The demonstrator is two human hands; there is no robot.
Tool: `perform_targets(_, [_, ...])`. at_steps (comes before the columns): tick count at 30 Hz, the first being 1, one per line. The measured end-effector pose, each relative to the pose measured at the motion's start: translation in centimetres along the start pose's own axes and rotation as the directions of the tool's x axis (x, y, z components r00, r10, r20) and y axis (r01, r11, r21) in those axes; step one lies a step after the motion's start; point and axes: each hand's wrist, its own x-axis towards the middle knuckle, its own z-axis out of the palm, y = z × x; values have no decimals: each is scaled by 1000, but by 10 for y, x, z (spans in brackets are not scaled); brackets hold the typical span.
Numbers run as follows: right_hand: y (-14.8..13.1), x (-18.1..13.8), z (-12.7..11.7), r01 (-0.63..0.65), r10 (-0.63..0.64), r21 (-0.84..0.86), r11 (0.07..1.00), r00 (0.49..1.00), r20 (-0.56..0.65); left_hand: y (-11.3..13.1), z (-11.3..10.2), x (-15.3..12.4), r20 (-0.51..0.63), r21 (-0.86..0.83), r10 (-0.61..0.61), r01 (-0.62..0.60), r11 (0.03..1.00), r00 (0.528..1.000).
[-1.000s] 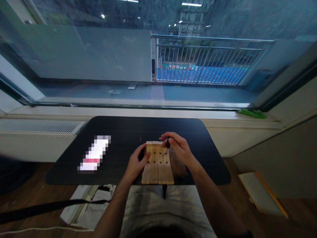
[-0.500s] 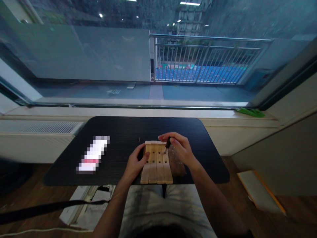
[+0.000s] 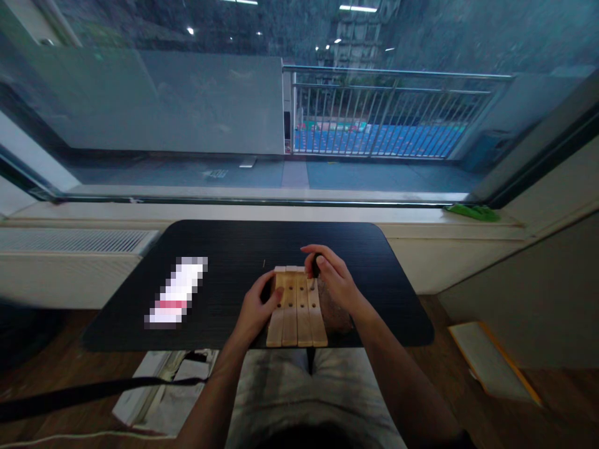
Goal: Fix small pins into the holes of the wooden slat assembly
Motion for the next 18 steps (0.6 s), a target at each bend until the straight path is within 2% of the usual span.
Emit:
perform_targets(6, [-1, 0, -1, -11, 10, 26, 1000, 1000, 8, -1, 0, 0, -7, -8, 15, -15, 1000, 1000])
perform_targets(18, [-7, -4, -1, 44, -46, -108, 993, 999, -17, -1, 0, 0, -15, 0, 24, -24, 1000, 1000])
